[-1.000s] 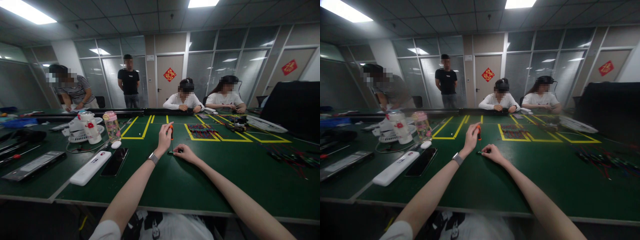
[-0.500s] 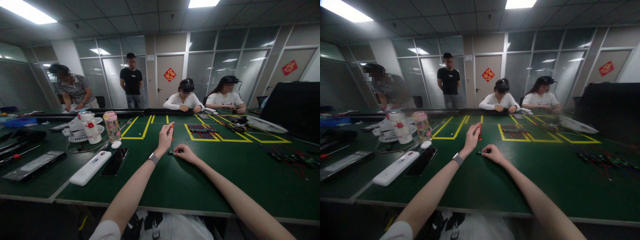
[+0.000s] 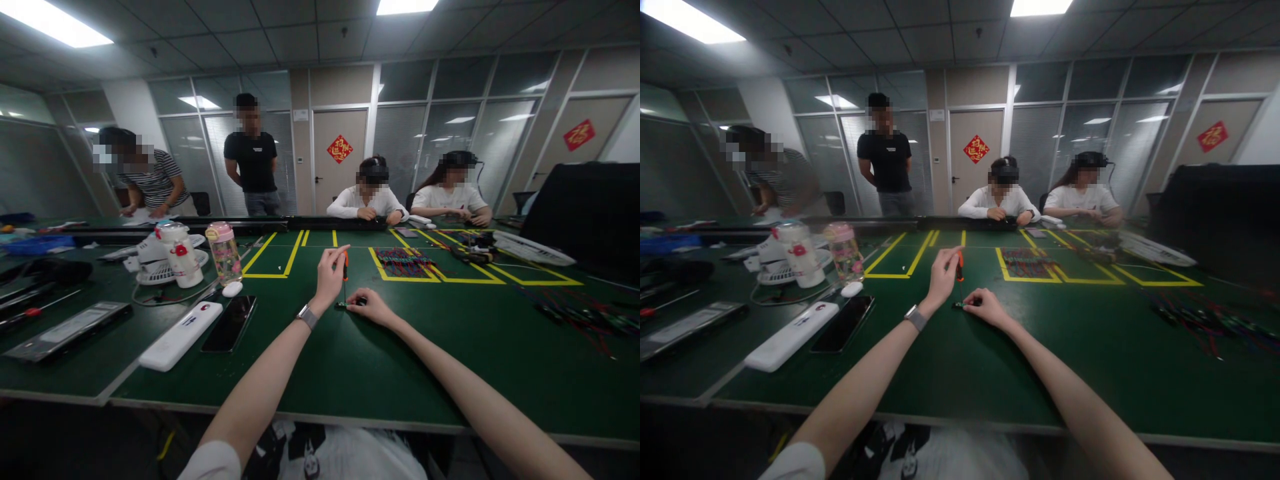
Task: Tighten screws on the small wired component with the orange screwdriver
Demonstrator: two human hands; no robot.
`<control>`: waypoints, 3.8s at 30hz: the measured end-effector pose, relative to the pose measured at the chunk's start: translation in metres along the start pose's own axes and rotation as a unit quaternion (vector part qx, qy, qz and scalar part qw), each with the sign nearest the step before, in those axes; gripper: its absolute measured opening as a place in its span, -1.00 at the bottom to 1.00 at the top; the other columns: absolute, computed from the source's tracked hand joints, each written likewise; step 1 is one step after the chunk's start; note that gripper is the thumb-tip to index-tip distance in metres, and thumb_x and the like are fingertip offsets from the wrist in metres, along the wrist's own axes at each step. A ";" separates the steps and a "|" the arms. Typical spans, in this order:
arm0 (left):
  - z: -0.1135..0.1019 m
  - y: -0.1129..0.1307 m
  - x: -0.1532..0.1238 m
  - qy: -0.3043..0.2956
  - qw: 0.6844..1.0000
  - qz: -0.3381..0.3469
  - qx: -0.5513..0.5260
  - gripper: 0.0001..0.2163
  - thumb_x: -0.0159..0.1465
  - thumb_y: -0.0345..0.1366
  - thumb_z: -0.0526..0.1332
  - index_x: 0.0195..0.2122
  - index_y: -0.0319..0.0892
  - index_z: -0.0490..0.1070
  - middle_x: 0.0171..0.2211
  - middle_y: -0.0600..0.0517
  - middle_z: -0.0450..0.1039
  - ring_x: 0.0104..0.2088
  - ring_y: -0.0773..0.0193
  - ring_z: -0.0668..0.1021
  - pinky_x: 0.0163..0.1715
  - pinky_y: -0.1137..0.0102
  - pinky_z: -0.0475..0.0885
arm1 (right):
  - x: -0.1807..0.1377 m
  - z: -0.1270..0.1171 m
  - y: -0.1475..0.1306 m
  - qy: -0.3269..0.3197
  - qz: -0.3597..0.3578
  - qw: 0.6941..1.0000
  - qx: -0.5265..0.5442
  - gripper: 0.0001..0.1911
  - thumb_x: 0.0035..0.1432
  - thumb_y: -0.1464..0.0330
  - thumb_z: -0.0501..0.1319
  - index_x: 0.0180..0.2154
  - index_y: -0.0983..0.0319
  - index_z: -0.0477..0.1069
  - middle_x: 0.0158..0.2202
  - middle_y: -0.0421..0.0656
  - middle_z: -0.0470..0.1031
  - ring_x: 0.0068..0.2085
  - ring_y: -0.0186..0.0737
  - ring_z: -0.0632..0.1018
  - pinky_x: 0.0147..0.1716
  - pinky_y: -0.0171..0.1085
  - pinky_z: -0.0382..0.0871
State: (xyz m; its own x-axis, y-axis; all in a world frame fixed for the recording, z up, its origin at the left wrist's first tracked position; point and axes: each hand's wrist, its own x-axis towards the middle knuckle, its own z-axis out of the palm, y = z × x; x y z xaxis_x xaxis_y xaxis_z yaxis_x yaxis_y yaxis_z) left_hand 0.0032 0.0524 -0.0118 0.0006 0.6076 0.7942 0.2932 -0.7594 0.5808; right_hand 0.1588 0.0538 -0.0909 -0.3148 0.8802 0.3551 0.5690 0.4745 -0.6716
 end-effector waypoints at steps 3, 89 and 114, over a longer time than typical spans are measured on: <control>0.001 -0.003 0.000 -0.019 0.999 -0.005 -0.025 -0.69 0.36 -0.34 -0.03 0.05 -0.11 0.38 -0.04 -0.05 0.44 -0.03 0.25 0.47 -0.02 0.35 0.35 | 0.000 0.000 -0.001 0.003 0.002 1.000 0.001 -0.85 -0.04 0.35 0.30 -0.37 0.27 0.54 -0.40 -0.14 0.51 -0.30 -0.20 0.48 -0.23 -0.24 0.34; -0.001 0.002 -0.001 0.060 0.997 -0.022 0.035 -0.82 0.29 -0.26 0.12 -0.19 -0.14 0.48 -0.26 -0.01 0.36 -0.25 0.29 0.47 -0.19 0.41 0.37 | 0.002 0.001 0.004 0.003 -0.001 1.000 0.004 -0.84 -0.07 0.34 0.30 -0.38 0.25 0.56 -0.42 -0.15 0.51 -0.32 -0.20 0.49 -0.25 -0.25 0.36; 0.003 -0.004 -0.001 0.024 0.999 -0.013 -0.027 -0.71 0.34 -0.34 0.01 0.03 -0.14 0.38 -0.08 -0.05 0.46 -0.10 0.26 0.50 -0.07 0.35 0.36 | 0.001 0.001 0.003 0.002 -0.007 1.000 0.008 -0.84 -0.05 0.33 0.30 -0.38 0.27 0.55 -0.42 -0.15 0.51 -0.32 -0.20 0.49 -0.24 -0.24 0.34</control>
State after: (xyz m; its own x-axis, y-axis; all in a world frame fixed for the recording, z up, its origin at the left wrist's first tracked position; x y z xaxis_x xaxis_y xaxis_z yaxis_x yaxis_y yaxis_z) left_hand 0.0048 0.0554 -0.0158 -0.0533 0.6166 0.7854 0.2407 -0.7554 0.6094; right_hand 0.1595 0.0562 -0.0931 -0.3190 0.8737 0.3674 0.5517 0.4864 -0.6775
